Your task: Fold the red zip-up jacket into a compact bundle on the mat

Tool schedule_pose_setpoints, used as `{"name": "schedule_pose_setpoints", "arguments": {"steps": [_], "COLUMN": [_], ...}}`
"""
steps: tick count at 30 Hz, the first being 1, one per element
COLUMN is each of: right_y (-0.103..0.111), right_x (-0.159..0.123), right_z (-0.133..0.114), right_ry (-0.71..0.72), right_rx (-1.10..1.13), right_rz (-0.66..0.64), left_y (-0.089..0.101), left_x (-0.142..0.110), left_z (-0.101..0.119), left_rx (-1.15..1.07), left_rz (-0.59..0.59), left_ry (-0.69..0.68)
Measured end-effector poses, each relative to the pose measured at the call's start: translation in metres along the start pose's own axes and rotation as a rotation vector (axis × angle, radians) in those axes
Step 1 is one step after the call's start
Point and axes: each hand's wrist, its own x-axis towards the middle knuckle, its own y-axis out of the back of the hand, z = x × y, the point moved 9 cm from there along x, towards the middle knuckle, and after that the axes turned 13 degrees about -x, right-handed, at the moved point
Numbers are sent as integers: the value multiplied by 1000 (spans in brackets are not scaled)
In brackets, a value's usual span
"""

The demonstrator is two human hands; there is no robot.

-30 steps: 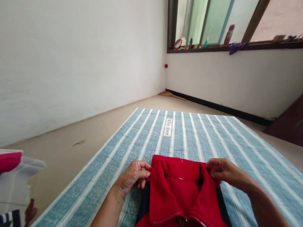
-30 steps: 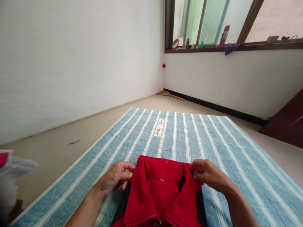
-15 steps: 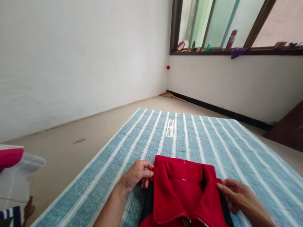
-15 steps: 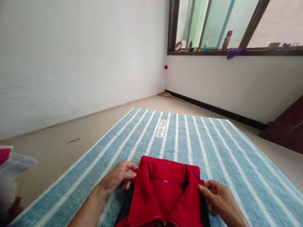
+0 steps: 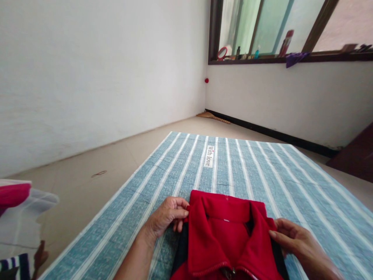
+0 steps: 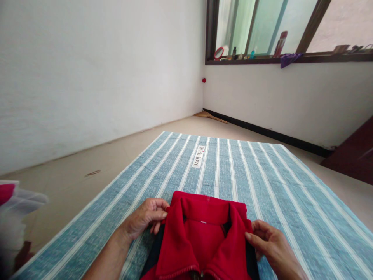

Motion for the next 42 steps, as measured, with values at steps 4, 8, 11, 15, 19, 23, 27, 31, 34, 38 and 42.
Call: {"name": "schedule_pose_setpoints", "arguments": {"steps": [4,8,11,15,19,23,27,31,34,38,42], "right_y": [-4,-9,-12,-15,-19,-18,-18,-18,-16,-14,-11], "right_x": [-2,-2,-2,-4,-6,-5,-1,1,3,3,3], "right_z": [-3,-4,-2,-8,-17,-18,-10,-5,-4,-5,-7], "right_ry": [10,8,-21,-40,-41,-22,-31,-48,-55,-44,-20], "right_rx": [39,103,124,159,195,183,170,216,169,73,28], "right_rz": [-63,-70,-83,-91,-121,-106,-98,-81,-46,-28,-27], "left_y": [0,0,0,0,0,-2,-1,1,2,1,0], "left_x": [0,0,0,1,1,0,0,1,2,3,3], "left_z": [0,0,-1,-1,0,2,3,1,0,1,3], "left_rx": [-5,-6,-3,-9,-2,23,32,46,54,55,60], "left_rz": [-4,1,2,3,10,17,46,58,51,23,29], "left_ry": [-3,-7,-1,-4,-7,-7,-11,-11,-3,7,6]}}
